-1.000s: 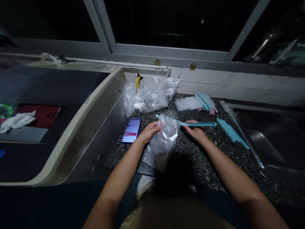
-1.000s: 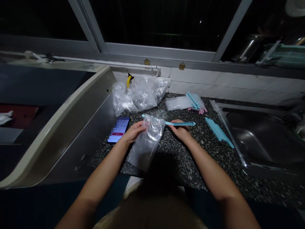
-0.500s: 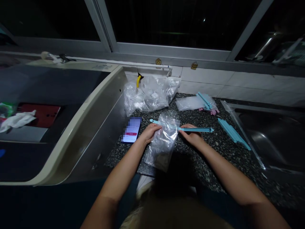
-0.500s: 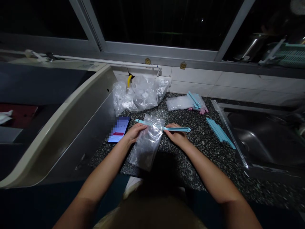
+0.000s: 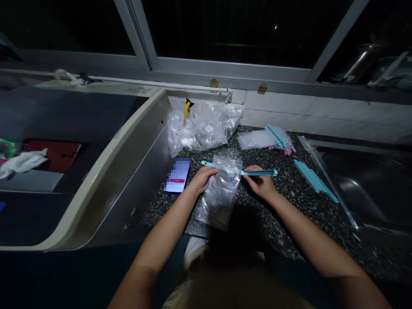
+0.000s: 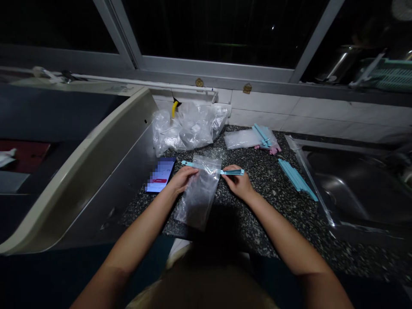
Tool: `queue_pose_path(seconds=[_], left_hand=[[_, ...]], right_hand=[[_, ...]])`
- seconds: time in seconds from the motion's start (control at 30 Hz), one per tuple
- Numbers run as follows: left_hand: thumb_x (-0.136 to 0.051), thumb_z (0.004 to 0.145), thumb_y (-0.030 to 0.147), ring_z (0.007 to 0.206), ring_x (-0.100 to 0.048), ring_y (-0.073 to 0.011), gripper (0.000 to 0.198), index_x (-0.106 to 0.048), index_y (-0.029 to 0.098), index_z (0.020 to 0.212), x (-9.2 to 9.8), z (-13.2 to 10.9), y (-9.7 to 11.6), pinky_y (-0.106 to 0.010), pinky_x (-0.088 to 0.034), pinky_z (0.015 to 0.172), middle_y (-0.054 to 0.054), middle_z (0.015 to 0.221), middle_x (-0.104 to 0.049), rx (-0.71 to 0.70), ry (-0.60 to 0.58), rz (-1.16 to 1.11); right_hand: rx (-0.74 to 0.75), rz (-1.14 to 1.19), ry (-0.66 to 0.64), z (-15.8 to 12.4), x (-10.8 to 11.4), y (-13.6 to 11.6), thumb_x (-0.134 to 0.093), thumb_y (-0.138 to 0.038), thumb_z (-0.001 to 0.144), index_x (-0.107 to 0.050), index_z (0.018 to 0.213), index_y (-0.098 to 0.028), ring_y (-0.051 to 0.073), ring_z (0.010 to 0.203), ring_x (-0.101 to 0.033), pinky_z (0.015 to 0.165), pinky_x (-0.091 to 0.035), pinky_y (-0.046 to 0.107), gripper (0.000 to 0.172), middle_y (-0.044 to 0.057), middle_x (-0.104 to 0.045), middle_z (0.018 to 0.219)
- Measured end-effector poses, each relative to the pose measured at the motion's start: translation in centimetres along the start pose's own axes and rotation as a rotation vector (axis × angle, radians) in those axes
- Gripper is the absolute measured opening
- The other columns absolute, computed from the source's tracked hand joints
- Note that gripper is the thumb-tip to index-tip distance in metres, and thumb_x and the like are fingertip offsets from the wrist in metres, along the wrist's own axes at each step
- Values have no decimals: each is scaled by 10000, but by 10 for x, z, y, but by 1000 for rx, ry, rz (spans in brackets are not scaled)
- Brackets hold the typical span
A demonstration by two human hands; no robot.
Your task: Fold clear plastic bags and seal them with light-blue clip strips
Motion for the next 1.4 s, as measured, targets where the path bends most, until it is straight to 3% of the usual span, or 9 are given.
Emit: queue_pose_path(seconds=[0.2,0.43,0.77,1.13,1.4], left_hand=[[-667,491,194,339,-405,-54,129,-574,120,439,-4,-2,0,-194,-260,401,22,374,-510,4,-19,13],[-671,490,195,356,-409,-58,112,-590,125,456,-4,-2,-1,-195,-278,411,16,385,-527,-6,-15,25],[-669,490,204,363,-420,-65,102,-604,125,501,-3,-1,-2,-197,-286,422,21,408,-540,-14,-14,43],[-644,496,162,434,-492,-99,78,-612,116,549,-1,-1,-2,-221,-347,494,2,483,-586,-17,-3,38],[-717,491,265,410,-490,-91,202,-606,116,572,-4,-3,-1,-210,-354,467,6,480,-586,-29,-54,73]], right_hand=[[154,-193,-62,0,-2,-14,-430,-215,844,-555,1028,-195,203,848,-589,745,-515,382,224,92,-634,902],[200,-359,-138,-5,-11,-14,-365,-199,869,-377,1307,-163,217,830,-575,773,-498,393,439,114,-626,946],[253,-397,-153,-6,-11,-19,-381,-198,871,-544,1164,-188,192,788,-558,714,-488,326,336,104,-634,883],[252,-572,-203,-10,-23,-8,-389,-149,860,-544,1187,-204,183,743,-513,642,-456,292,366,91,-605,840],[251,-610,-244,-14,-32,-1,-377,-109,849,-530,1196,-203,191,735,-479,639,-450,297,390,97,-579,829]])
Point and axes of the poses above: each hand's wrist, its own z-axis towards the middle knuckle, its own x-axis out of the back of the hand, y = z × x, the point moved 9 cm from there along z, towards the middle knuckle
